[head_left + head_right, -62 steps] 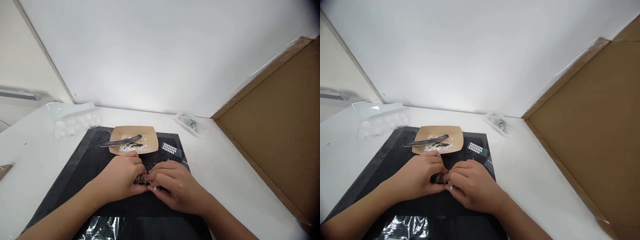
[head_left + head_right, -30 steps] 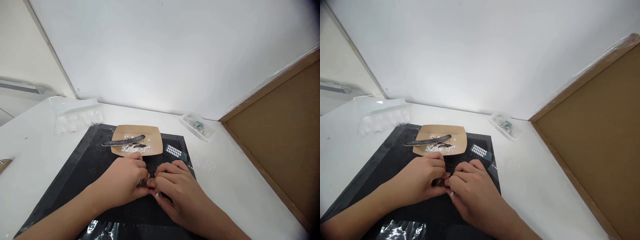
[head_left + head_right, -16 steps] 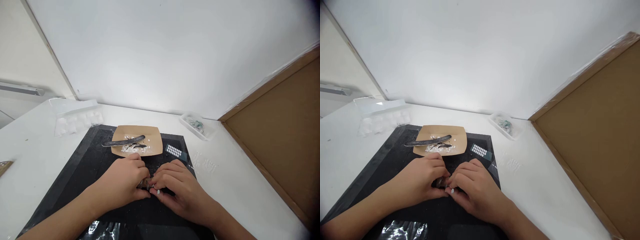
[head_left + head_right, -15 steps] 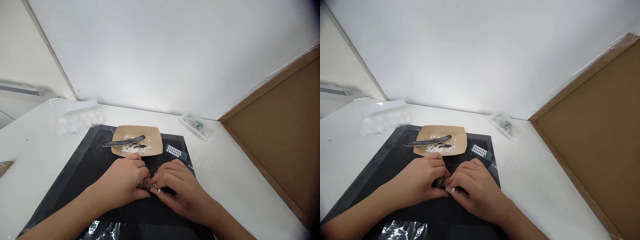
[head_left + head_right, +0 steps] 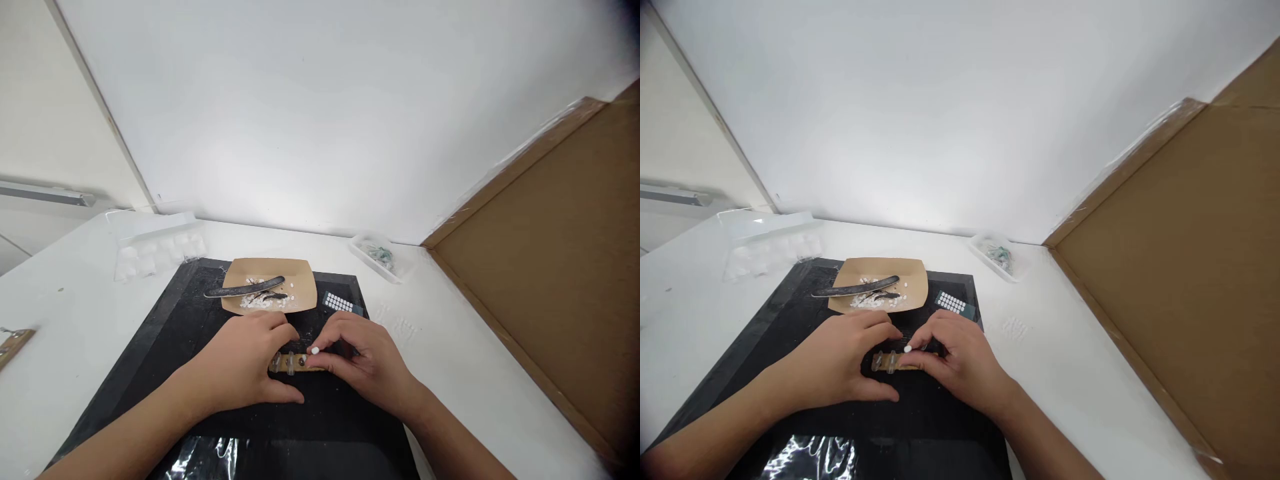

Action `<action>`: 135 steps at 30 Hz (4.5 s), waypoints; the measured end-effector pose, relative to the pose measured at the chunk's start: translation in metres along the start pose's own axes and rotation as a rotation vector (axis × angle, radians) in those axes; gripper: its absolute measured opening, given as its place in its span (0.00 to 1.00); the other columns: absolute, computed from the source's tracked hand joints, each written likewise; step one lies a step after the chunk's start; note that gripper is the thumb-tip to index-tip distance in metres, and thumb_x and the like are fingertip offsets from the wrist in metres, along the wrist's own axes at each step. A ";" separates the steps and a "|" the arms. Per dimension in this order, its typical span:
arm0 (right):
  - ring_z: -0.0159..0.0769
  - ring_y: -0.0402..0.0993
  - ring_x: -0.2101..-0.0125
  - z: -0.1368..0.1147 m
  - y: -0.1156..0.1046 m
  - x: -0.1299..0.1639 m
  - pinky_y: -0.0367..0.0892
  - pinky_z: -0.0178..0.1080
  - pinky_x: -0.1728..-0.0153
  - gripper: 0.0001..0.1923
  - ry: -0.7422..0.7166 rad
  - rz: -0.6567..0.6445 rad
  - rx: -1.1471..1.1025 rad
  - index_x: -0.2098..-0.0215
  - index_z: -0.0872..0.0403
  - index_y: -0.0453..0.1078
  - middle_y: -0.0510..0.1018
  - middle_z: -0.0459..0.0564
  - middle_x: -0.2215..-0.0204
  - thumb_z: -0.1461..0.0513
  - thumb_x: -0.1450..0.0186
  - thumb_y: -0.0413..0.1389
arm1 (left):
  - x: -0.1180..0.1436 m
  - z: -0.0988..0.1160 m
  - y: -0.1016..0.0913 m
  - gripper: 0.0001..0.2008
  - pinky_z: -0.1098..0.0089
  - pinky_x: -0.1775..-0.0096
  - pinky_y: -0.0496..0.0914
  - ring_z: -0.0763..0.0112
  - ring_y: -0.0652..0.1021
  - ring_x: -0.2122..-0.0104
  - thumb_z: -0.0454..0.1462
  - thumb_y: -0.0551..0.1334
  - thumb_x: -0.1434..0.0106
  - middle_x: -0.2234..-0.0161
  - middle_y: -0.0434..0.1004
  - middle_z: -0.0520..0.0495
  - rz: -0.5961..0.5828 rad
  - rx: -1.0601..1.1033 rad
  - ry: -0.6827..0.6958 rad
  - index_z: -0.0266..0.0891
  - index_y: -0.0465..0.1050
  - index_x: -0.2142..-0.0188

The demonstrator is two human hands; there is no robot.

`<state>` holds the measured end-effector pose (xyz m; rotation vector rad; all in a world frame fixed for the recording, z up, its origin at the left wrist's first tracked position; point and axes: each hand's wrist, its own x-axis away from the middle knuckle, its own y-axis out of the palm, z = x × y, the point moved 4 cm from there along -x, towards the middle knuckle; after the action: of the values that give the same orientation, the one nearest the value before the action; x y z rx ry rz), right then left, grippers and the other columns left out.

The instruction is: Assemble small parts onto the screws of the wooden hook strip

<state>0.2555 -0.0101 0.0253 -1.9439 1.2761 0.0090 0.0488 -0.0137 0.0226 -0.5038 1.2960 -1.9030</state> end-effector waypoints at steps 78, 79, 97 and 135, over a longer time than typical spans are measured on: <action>0.35 0.81 0.64 -0.021 0.009 0.008 0.76 0.37 0.63 0.05 -0.102 0.254 -0.079 0.55 0.49 0.73 0.82 0.48 0.63 0.66 0.27 0.60 | 0.004 0.015 -0.020 0.11 0.76 0.71 0.75 0.77 0.79 0.71 0.30 0.65 0.30 0.59 0.80 0.46 0.360 0.601 0.227 0.42 0.81 0.51; 0.35 0.81 0.63 -0.022 0.009 0.008 0.77 0.37 0.63 0.06 -0.121 0.266 -0.052 0.54 0.49 0.73 0.82 0.48 0.63 0.66 0.27 0.60 | 0.004 0.014 -0.020 0.11 0.76 0.71 0.75 0.77 0.79 0.71 0.30 0.65 0.30 0.59 0.81 0.46 0.373 0.599 0.228 0.42 0.81 0.51; 0.37 0.79 0.62 -0.030 0.011 0.013 0.75 0.41 0.60 0.09 -0.206 0.279 0.225 0.53 0.51 0.71 0.83 0.48 0.63 0.70 0.27 0.59 | 0.003 0.018 -0.021 0.07 0.82 0.75 0.73 0.80 0.78 0.73 0.29 0.66 0.31 0.64 0.81 0.49 0.446 0.467 0.204 0.39 0.83 0.56; 0.31 0.78 0.71 -0.020 0.022 0.012 0.72 0.34 0.67 0.06 0.320 0.120 -0.315 0.58 0.51 0.75 0.81 0.44 0.70 0.58 0.25 0.60 | 0.007 0.019 -0.016 0.08 0.83 0.75 0.76 0.80 0.79 0.74 0.28 0.68 0.35 0.65 0.83 0.50 0.513 0.398 0.125 0.40 0.83 0.58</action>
<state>0.2362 -0.0356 0.0211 -2.1941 1.6844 -0.0449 0.0516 -0.0271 0.0443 0.1452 0.9624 -1.7015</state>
